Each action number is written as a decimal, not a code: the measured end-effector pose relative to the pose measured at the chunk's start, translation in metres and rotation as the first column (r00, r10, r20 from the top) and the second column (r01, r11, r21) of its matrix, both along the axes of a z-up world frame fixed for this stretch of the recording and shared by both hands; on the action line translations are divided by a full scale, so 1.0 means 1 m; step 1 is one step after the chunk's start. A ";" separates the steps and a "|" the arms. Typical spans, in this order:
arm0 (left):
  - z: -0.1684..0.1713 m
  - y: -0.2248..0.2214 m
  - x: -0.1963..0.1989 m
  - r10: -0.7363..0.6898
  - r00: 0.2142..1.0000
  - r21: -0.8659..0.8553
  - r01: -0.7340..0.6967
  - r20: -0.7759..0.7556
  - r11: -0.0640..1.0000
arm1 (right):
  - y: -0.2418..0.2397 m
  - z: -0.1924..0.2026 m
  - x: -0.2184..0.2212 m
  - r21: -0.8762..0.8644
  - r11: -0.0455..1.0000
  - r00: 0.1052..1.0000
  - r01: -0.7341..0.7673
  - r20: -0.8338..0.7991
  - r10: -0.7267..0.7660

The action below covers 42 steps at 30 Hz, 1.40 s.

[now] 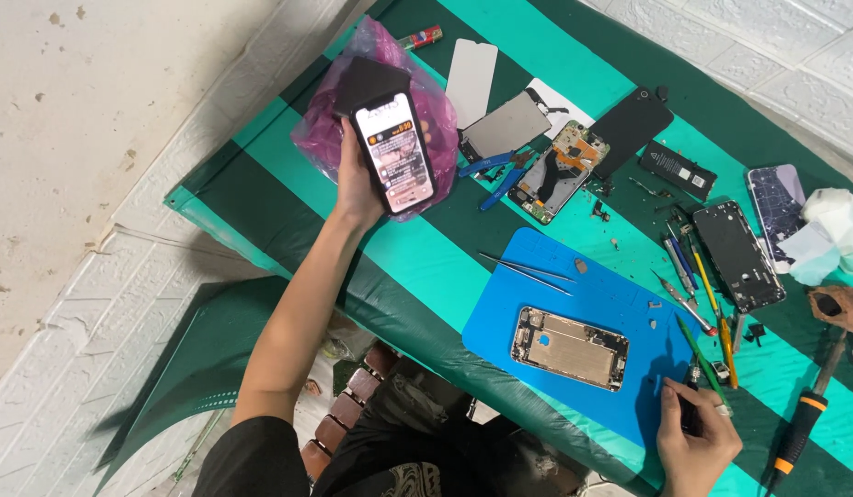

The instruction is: Repairing a mobile phone by disassembling components and removing screws using a screwdriver and tweezers

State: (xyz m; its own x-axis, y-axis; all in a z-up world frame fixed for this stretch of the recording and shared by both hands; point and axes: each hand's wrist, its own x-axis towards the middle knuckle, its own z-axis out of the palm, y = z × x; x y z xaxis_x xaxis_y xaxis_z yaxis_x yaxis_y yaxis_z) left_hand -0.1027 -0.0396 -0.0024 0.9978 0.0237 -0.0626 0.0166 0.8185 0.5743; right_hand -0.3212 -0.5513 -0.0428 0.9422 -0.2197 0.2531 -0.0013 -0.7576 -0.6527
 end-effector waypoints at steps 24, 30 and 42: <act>0.008 -0.001 0.003 0.018 0.995 0.115 -0.006 -0.097 0.993 | -0.004 -0.002 -0.001 -0.018 1.000 1.000 0.003 -0.012 -0.003; 0.016 0.017 0.021 -0.042 0.962 0.147 0.084 -0.270 0.986 | -0.001 0.003 0.002 -0.014 1.000 1.000 0.010 0.019 -0.010; 0.002 0.090 0.074 0.109 0.988 0.945 0.139 -0.111 -0.295 | 0.002 0.021 0.008 0.045 0.998 0.998 0.054 0.021 -0.055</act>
